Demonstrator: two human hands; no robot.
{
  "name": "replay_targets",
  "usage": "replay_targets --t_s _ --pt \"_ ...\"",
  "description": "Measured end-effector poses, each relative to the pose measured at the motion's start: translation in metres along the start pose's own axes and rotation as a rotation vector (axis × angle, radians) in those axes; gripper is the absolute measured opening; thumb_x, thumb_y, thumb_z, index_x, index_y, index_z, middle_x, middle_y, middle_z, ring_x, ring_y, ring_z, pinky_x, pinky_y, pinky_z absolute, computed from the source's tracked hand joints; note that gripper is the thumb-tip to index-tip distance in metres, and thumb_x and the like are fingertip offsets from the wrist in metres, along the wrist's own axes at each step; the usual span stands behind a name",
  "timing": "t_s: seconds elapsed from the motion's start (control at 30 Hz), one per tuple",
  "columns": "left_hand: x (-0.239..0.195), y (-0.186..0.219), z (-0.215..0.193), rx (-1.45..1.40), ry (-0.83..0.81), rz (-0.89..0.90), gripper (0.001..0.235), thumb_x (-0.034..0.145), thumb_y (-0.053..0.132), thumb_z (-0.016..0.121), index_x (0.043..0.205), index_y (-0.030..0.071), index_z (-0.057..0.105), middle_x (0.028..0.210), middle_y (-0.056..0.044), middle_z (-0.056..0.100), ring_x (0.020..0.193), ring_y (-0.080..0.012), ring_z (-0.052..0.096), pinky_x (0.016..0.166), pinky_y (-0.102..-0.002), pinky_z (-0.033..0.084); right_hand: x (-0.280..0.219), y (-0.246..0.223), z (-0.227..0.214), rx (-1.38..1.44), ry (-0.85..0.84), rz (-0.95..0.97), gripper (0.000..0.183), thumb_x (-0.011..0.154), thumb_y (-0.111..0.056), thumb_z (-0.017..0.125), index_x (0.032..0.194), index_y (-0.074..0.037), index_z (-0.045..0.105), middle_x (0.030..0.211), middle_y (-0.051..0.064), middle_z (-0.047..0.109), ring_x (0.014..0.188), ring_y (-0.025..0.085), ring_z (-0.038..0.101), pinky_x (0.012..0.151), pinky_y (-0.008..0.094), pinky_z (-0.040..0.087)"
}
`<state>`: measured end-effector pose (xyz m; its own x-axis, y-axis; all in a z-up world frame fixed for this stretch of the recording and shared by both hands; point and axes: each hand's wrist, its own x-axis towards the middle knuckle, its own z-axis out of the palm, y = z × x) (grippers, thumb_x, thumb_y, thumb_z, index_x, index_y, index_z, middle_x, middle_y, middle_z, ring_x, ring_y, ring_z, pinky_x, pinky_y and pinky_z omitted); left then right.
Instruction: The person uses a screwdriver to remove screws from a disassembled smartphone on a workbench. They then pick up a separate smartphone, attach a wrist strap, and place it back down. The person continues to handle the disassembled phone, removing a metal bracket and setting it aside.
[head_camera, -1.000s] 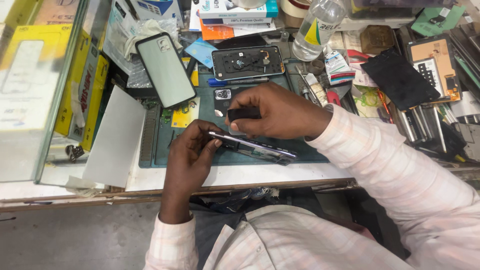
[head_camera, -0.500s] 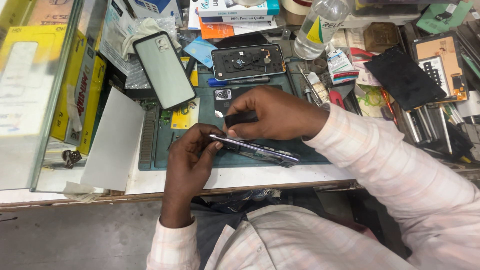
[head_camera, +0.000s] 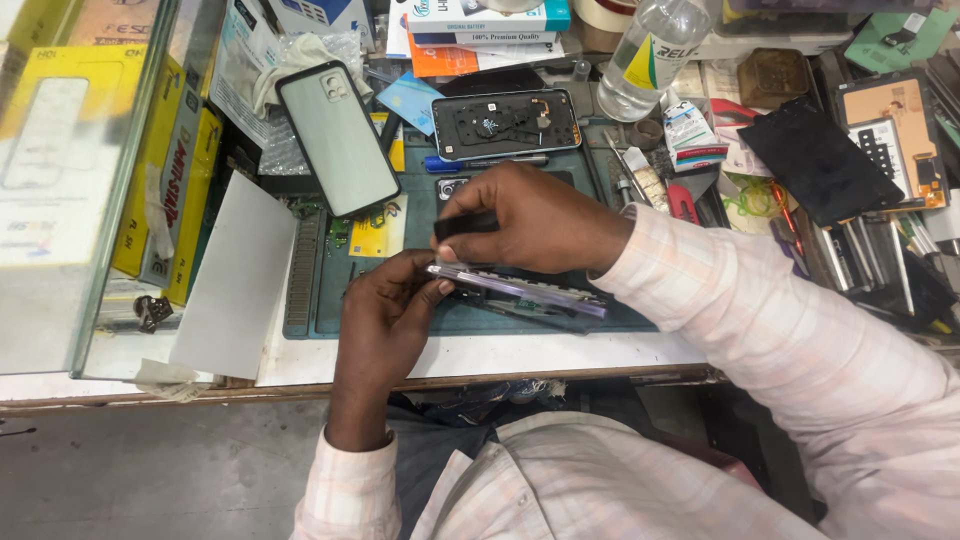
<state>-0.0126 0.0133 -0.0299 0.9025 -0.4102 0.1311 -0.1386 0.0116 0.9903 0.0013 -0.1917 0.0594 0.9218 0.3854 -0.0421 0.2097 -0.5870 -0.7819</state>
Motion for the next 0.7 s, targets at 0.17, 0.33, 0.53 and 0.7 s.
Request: replay_targets --t_s 0.17,0.33,0.53,0.7 --pt "0.002 -0.003 -0.002 0.065 -0.021 -0.009 0.005 0.093 -0.006 0.069 0.096 -0.003 0.069 0.084 -0.003 0.074 0.077 -0.0019 0.06 0.068 -0.02 0.05 0.01 -0.004 0.003 0.032 -0.037 -0.023 0.023 0.087 -0.025 0.078 0.098 -0.005 0.078 0.085 0.003 0.079 0.078 0.009 0.071 0.074 0.028 0.056" --pt "0.004 -0.002 -0.001 0.011 -0.035 -0.025 0.016 0.092 -0.007 0.068 0.108 -0.004 0.071 0.092 -0.005 0.077 0.084 -0.0051 0.067 0.074 -0.022 0.054 0.009 -0.007 -0.01 -0.046 -0.054 0.1 0.024 0.088 -0.025 0.079 0.1 -0.005 0.078 0.078 0.006 0.075 0.068 0.012 0.062 0.064 0.031 0.051" --pt "0.003 -0.001 0.0 -0.053 -0.035 -0.021 0.024 0.093 -0.007 0.065 0.116 -0.004 0.07 0.101 -0.007 0.078 0.093 -0.0083 0.071 0.084 -0.023 0.058 -0.036 0.006 -0.056 -0.025 0.127 0.091 0.023 0.098 -0.019 0.067 0.117 -0.006 0.071 0.093 0.003 0.073 0.074 0.01 0.065 0.066 0.031 0.056" --pt "0.004 0.0 0.002 -0.043 -0.039 -0.034 0.021 0.094 -0.007 0.066 0.114 -0.005 0.072 0.099 -0.008 0.077 0.089 -0.0091 0.069 0.081 -0.024 0.057 -0.087 0.029 -0.092 -0.483 0.257 0.217 0.031 0.096 -0.019 0.071 0.125 -0.008 0.069 0.093 0.012 0.076 0.082 0.024 0.072 0.073 0.038 0.055"
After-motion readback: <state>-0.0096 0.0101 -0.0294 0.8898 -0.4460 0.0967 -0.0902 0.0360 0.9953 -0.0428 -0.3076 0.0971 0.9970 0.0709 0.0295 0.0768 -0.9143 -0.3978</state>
